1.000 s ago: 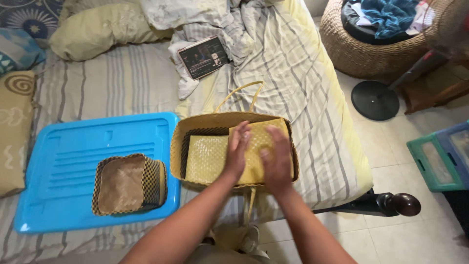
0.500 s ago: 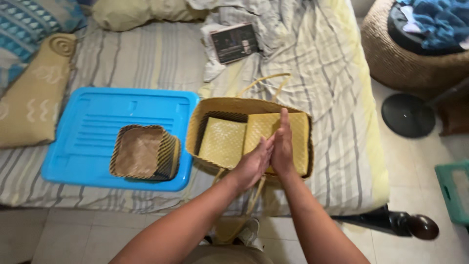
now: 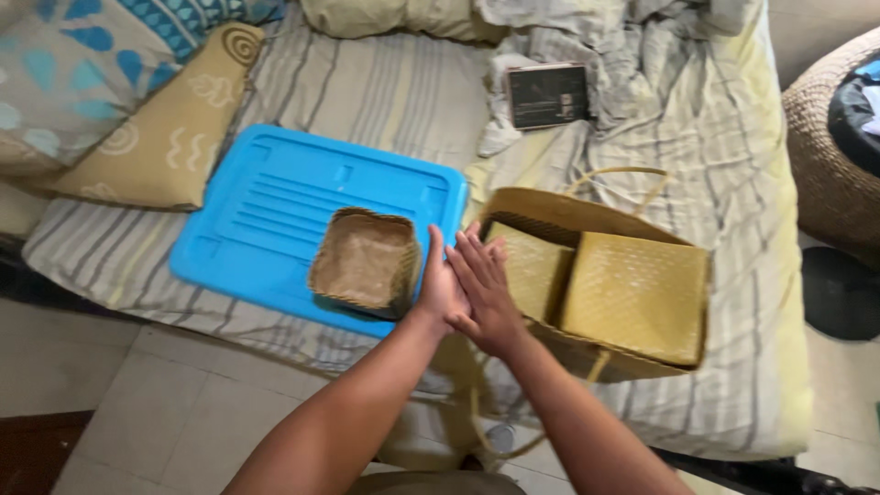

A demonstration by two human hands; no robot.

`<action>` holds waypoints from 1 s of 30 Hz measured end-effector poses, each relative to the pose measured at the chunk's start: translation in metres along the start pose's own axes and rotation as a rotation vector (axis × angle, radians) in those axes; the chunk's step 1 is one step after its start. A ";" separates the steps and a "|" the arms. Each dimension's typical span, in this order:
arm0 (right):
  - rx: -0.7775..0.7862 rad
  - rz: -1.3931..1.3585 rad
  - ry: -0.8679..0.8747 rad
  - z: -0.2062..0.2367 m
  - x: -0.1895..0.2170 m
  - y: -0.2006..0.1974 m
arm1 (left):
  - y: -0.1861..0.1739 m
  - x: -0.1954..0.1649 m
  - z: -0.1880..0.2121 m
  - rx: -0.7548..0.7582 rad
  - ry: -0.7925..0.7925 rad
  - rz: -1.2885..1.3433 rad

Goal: The person stands beside a bed and packs woven square containers with yellow lids into a large woven tote bag, taking each container and lid from a blue tray and placing them one at a time into the bag, pressing them down to fit.

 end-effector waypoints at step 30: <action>-0.009 -0.965 1.220 -0.035 -0.121 0.254 | -0.270 -0.273 0.139 -0.549 -0.310 -1.032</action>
Point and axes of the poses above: each hand's wrist, its own z-axis away from the middle knuckle, its own y-axis out of the palm, x = y × z, the point moved 8 cm from there along -z, towards the middle knuckle, and after that the axes turned 14 degrees about x, right-handed, at the moved point
